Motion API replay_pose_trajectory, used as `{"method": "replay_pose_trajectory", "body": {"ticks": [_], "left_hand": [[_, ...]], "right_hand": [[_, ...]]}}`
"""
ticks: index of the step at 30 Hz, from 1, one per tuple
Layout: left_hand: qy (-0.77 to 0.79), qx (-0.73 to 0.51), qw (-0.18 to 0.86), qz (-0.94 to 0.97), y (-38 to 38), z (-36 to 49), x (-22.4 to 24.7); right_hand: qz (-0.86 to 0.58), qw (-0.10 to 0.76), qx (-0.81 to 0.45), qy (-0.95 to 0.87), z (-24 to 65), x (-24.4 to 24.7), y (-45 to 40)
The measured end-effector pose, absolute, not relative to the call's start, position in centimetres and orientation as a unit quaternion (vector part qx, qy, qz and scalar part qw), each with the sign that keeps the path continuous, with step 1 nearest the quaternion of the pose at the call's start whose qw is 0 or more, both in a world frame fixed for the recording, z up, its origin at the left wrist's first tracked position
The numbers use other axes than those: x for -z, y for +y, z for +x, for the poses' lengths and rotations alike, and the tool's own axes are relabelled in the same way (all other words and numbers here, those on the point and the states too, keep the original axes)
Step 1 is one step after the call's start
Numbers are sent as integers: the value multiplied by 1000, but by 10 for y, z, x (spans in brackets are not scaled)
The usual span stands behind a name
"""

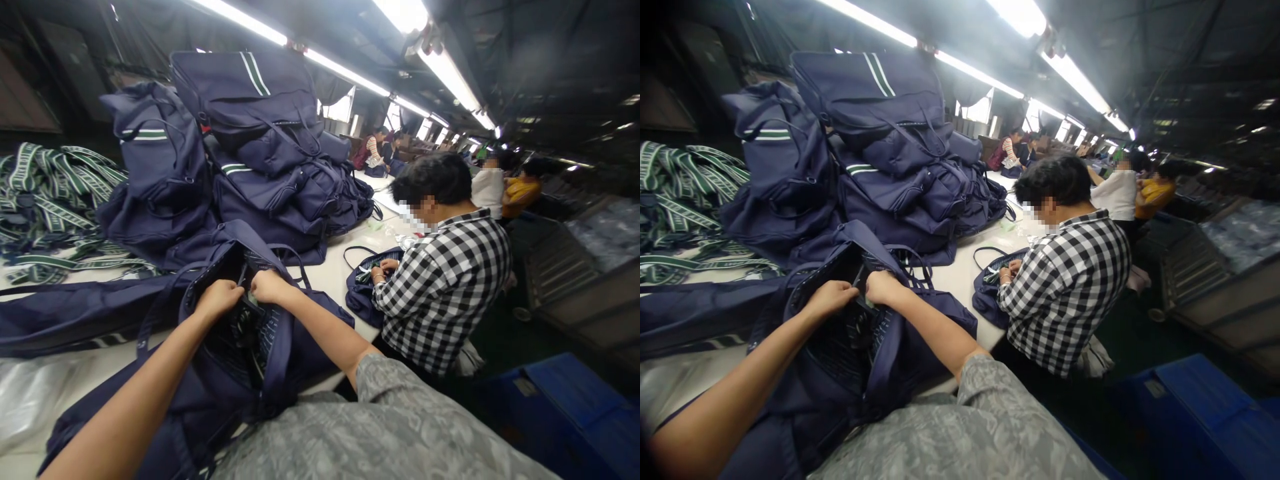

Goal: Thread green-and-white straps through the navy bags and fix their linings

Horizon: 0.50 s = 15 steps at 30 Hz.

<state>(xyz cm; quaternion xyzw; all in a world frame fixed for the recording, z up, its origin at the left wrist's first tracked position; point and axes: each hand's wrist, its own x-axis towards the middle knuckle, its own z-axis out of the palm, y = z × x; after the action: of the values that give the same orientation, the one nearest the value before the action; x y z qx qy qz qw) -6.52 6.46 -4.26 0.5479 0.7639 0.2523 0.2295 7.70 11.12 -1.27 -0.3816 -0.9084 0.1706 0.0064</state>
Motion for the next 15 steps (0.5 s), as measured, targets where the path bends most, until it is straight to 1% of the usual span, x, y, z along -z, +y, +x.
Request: {"method": "replay_pose_trajectory", "body": {"ticks": [3, 4, 5, 8, 10, 13, 15], "left_hand": [[755, -277, 250, 539, 64, -62, 41], [752, -291, 257, 533, 62, -60, 40], [748, -309, 262, 525, 61, -59, 39], [738, -373, 267, 495, 52, -56, 33], [729, -409, 274, 475, 46, -53, 29], [710, -443, 316, 446, 38, -45, 26], [691, -452, 362, 432, 34, -38, 24]], "right_hand": [[-307, -34, -157, -938, 87, 14, 110], [-290, -28, -153, -944, 91, 15, 109], [-284, -5, -150, -947, 95, 16, 108], [-292, 113, -171, -934, 109, 19, 100], [-286, 154, -203, -924, 119, 20, 93], [-274, 157, -229, -921, 135, 20, 85], [-274, 123, -215, -929, 144, 20, 83]]}}
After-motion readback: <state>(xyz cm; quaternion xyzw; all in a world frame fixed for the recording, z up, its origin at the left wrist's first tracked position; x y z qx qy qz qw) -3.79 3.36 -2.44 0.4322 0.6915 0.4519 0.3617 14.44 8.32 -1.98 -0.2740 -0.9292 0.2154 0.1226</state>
